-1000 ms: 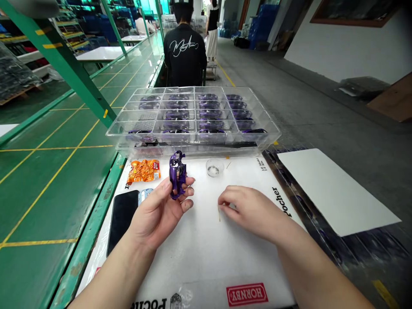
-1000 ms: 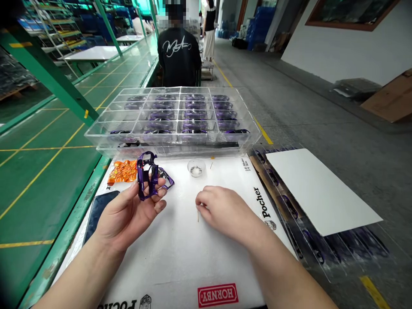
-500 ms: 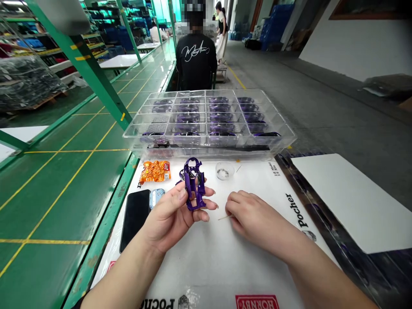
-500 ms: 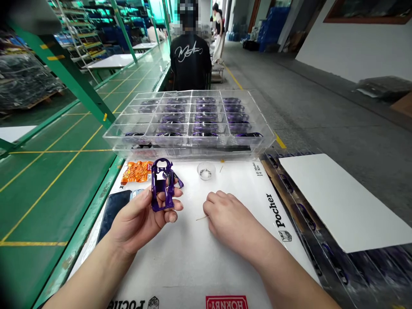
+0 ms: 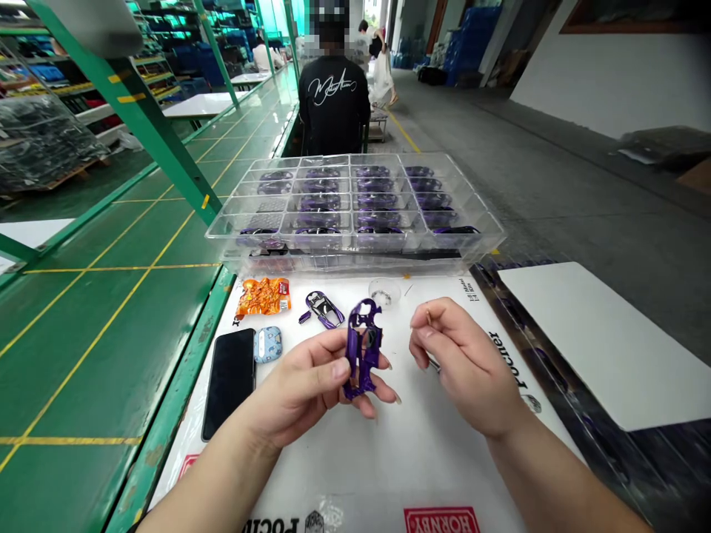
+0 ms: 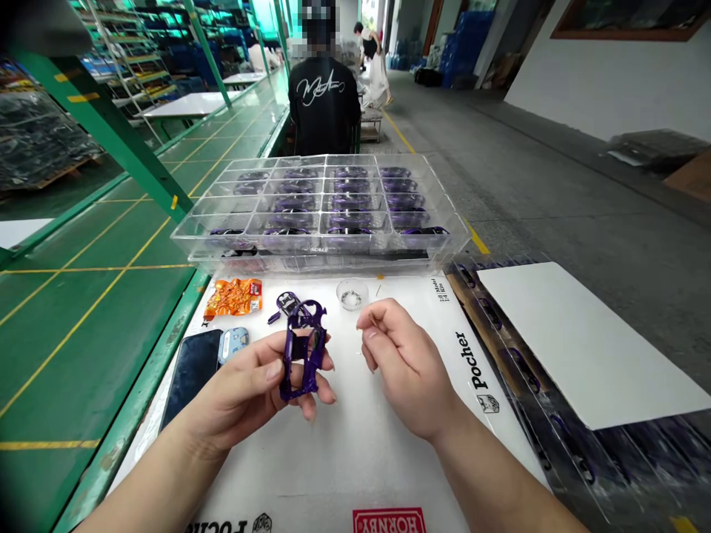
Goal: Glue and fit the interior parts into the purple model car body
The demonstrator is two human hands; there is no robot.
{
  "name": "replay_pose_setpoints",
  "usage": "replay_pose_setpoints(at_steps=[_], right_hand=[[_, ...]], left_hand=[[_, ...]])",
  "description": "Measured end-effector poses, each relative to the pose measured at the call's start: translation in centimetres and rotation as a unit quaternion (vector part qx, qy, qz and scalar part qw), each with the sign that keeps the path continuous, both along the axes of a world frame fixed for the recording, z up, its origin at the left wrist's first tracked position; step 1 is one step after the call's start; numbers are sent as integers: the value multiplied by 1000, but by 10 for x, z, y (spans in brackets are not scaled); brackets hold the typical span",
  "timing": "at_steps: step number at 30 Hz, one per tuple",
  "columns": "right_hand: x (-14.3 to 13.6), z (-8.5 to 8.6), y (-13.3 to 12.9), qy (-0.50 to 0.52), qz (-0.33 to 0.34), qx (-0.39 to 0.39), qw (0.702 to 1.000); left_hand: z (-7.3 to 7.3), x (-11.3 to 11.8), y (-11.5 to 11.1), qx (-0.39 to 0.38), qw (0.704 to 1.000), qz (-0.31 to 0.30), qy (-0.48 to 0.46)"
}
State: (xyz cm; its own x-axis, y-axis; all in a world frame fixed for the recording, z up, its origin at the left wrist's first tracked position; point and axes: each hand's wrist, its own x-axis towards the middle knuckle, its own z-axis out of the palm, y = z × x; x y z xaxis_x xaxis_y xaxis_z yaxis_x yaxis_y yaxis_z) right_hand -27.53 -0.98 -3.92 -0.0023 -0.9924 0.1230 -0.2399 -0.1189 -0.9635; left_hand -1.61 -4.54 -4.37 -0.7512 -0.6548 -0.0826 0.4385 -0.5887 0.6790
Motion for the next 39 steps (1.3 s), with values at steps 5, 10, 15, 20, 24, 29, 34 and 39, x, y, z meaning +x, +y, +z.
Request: replay_pose_setpoints(at_steps=[5, 10, 15, 20, 24, 29, 34, 39], right_hand=[[-2, -3, 2, -3, 46, -83, 995], [-1, 1, 0, 48, 75, -105, 990], [2, 2, 0, 50, 90, -121, 987], [1, 0, 0, 45, 98, -133, 985], [1, -1, -1, 40, 100, -135, 985], [1, -2, 0, 24, 103, -122, 987], [2, -1, 1, 25, 99, -116, 988], [2, 0, 1, 30, 99, -113, 988]], left_hand=[[-3, -4, 2, -27, 999, -38, -22], [-7, -2, 4, -35, 996, -76, -35], [-8, -1, 4, -29, 995, -83, -50], [-7, -1, 3, -26, 995, -83, -52], [-7, -3, 3, -17, 995, -83, -55], [-8, -4, 4, -17, 994, -81, -66], [-9, -5, 4, -34, 995, -65, -70], [-9, -8, 6, -31, 996, -42, -73]])
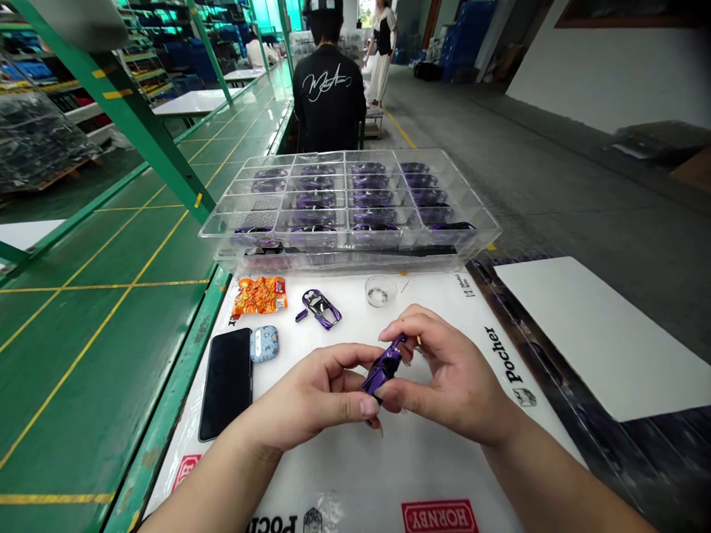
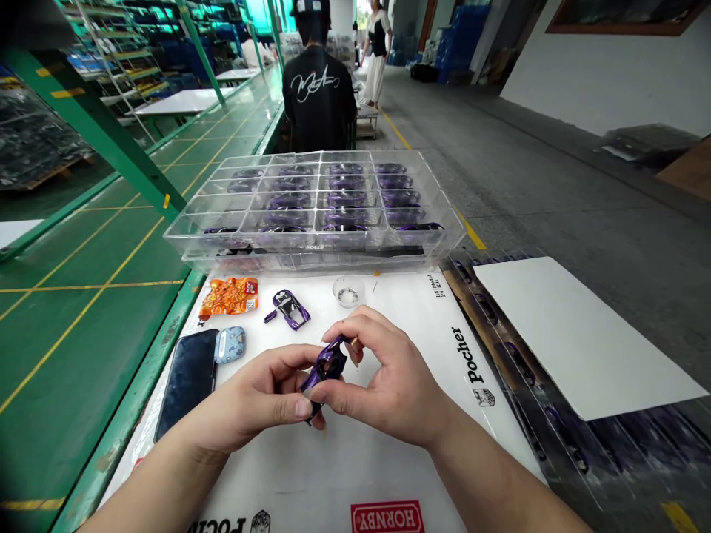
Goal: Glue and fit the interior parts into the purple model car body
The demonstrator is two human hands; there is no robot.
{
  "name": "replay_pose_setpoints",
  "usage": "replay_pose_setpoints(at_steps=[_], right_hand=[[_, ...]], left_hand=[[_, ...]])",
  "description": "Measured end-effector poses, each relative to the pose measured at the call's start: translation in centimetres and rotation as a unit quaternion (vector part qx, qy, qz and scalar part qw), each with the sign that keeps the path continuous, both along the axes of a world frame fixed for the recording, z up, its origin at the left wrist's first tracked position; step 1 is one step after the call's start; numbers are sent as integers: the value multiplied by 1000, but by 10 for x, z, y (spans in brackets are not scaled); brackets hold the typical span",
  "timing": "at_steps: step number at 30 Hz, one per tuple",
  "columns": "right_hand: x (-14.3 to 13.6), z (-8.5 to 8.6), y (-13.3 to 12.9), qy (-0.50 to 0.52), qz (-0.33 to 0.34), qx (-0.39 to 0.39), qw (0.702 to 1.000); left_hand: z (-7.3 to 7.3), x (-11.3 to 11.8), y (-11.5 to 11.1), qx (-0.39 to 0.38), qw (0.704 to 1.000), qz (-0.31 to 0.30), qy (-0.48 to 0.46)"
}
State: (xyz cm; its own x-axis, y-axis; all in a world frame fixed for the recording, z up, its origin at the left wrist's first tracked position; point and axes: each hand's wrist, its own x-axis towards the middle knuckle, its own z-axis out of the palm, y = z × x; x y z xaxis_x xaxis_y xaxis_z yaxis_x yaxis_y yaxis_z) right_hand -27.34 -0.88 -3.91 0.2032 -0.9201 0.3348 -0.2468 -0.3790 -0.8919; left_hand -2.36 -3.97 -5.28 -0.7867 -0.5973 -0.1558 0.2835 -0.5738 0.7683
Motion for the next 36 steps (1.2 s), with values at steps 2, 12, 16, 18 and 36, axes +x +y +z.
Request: replay_pose_setpoints(at_steps=[2, 12, 16, 18, 36], right_hand=[[0, -2, 1, -4, -3, 10, 1000], [7, -5, 2, -123, -125, 133, 976], [5, 0, 5, -69, -148, 154, 975], [4, 3, 6, -57, -130, 152, 978], [19, 10, 13, -40, -122, 62, 990]], left_hand=[[-1, -1, 0, 1, 1000, 5, -2], [7, 1, -6, 52, 993, 86, 57], [8, 1, -6, 89, 986, 101, 94], [8, 0, -4, 95, 985, 98, 107], [7, -2, 6, -4, 993, 117, 21]])
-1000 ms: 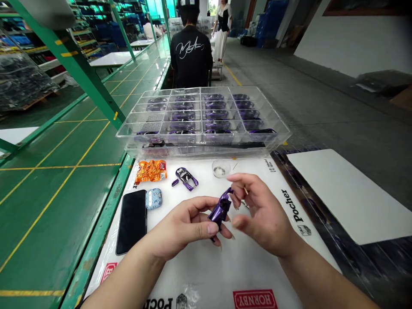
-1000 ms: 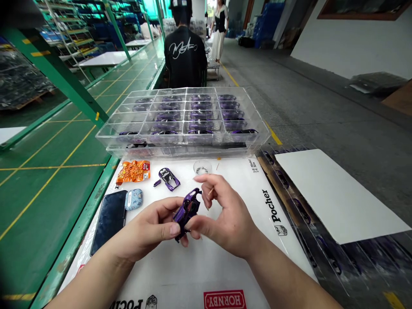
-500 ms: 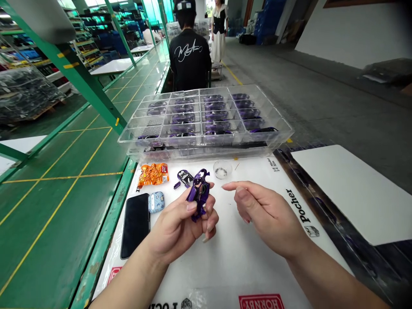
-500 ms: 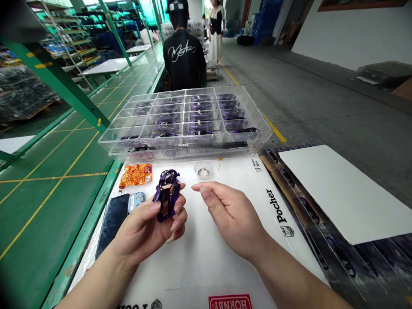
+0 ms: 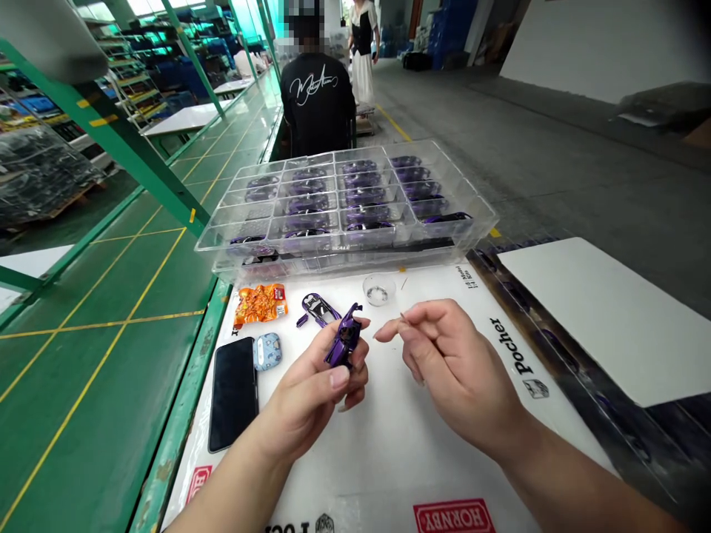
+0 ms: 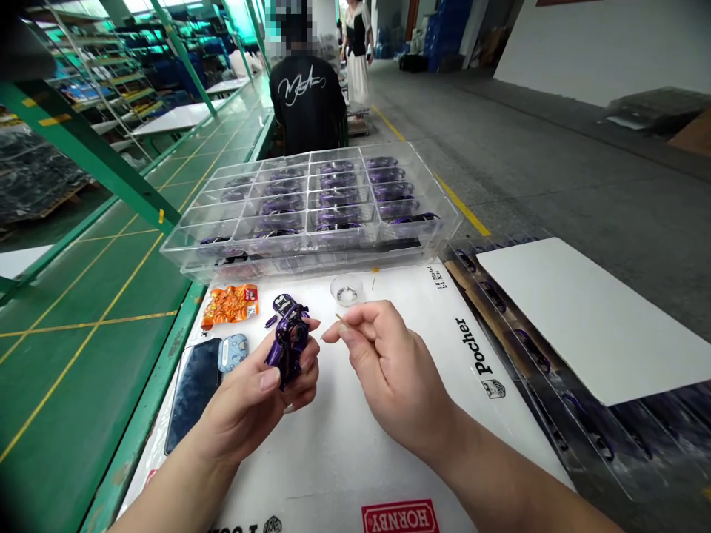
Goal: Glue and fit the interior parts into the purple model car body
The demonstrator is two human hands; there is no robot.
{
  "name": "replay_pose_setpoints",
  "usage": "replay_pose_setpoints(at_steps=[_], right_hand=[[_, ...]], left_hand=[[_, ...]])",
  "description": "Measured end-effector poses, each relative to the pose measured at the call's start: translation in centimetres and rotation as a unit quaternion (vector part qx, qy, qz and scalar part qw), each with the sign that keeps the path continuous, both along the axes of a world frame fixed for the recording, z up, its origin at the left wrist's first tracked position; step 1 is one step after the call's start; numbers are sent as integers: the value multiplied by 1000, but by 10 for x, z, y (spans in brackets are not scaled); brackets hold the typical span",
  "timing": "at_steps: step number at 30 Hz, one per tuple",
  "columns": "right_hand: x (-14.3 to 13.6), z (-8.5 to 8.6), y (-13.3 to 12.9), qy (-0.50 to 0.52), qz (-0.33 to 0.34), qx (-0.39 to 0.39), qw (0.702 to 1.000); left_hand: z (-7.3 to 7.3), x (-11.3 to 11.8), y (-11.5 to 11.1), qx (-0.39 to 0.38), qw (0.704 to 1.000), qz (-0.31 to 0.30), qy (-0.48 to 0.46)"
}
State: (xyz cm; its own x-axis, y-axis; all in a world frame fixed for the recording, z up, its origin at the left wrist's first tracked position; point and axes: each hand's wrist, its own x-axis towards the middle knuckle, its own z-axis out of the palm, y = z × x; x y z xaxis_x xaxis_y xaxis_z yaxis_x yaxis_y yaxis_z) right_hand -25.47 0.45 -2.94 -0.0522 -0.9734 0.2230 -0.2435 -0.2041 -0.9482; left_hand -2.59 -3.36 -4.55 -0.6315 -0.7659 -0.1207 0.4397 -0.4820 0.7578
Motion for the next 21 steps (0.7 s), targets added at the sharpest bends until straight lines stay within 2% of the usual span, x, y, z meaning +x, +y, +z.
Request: replay_pose_setpoints(at_steps=[5, 7, 13, 21], right_hand=[[0, 9, 0, 108, 8, -165, 980], [0, 9, 1, 123, 11, -201, 972], [1, 5, 3, 178, 24, -229, 957], [3, 2, 5, 212, 20, -255, 943]], left_hand=[[-3, -1, 2, -22, 1000, -2, -10], [-3, -1, 2, -28, 1000, -6, -12], [-6, -2, 5, -18, 999, -30, -17], [-13, 1, 5, -36, 999, -14, -13]])
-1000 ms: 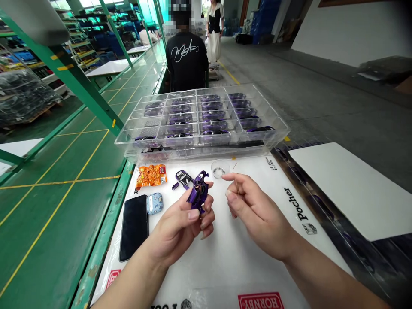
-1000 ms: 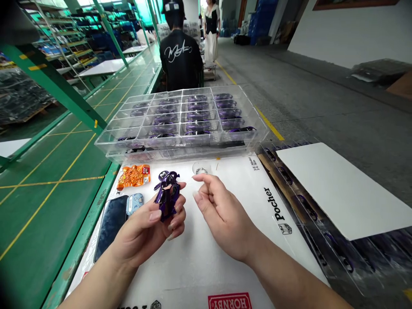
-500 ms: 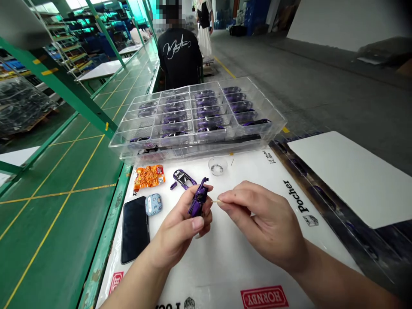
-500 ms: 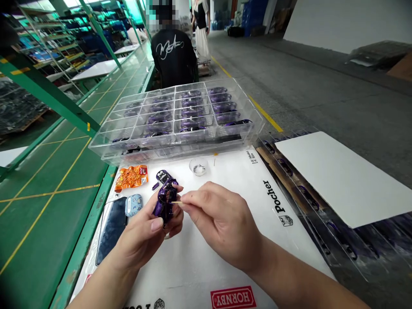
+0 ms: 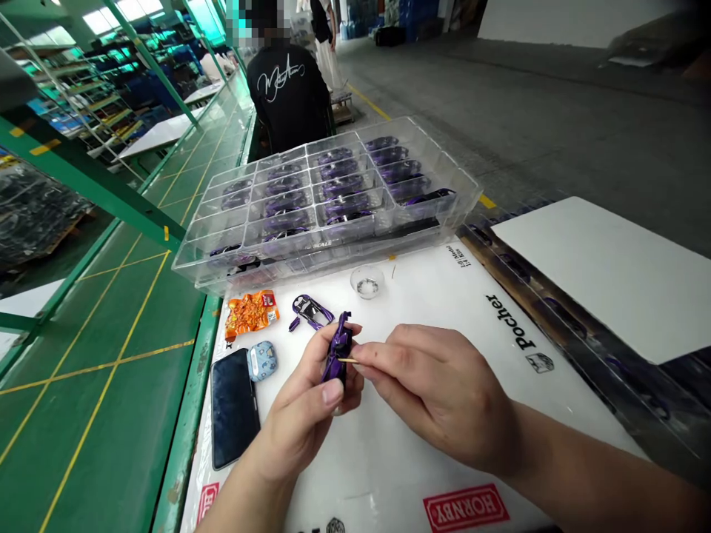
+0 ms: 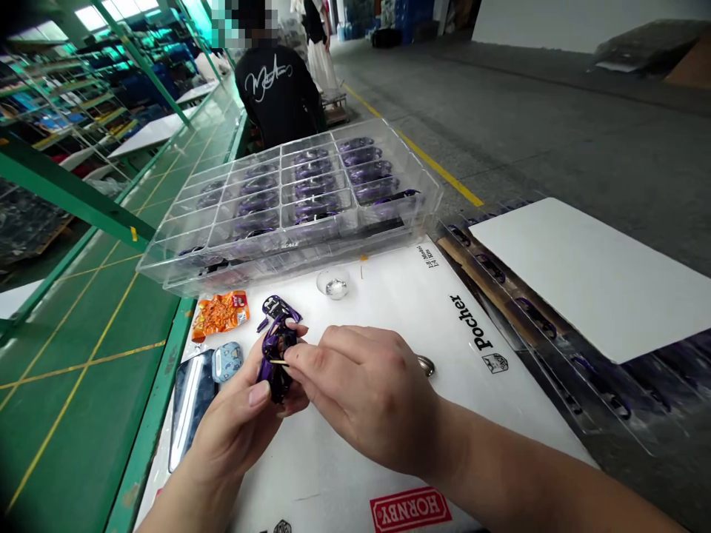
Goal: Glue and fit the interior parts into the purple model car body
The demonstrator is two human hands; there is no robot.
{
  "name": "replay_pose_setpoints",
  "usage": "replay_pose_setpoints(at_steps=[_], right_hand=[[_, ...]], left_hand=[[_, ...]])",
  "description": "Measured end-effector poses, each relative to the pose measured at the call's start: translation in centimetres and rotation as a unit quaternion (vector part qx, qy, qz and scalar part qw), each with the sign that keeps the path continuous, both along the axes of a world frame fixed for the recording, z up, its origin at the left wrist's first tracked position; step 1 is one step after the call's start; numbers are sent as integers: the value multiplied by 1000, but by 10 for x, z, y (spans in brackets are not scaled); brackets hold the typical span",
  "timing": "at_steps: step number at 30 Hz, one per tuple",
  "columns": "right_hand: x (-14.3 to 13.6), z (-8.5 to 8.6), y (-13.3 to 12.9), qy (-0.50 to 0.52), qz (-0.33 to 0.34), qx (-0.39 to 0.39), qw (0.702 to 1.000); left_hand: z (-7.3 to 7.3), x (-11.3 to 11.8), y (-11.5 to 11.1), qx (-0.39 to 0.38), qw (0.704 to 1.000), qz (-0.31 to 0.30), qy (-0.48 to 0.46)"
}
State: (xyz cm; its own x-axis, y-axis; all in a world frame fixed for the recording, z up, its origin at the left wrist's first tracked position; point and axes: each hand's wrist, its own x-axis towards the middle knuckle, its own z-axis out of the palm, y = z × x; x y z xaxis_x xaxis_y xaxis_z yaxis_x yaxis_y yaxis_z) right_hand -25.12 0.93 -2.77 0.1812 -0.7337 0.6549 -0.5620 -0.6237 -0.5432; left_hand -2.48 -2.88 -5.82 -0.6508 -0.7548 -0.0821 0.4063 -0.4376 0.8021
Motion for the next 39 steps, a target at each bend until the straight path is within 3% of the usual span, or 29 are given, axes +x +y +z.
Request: replay_pose_setpoints(at_steps=[8, 16, 25, 39], right_hand=[[4, -7, 1, 7, -14, -55, 998], [4, -5, 3, 13, -22, -71, 997], [-1, -2, 4, 32, -6, -120, 992], [1, -2, 4, 32, -16, -145, 989]], left_hand=[[-3, 1, 2, -6, 1000, 11, -11], [12, -1, 6, 22, 997, 26, -69], [7, -1, 6, -5, 1000, -2, -22], [11, -7, 12, 56, 998, 26, 8]])
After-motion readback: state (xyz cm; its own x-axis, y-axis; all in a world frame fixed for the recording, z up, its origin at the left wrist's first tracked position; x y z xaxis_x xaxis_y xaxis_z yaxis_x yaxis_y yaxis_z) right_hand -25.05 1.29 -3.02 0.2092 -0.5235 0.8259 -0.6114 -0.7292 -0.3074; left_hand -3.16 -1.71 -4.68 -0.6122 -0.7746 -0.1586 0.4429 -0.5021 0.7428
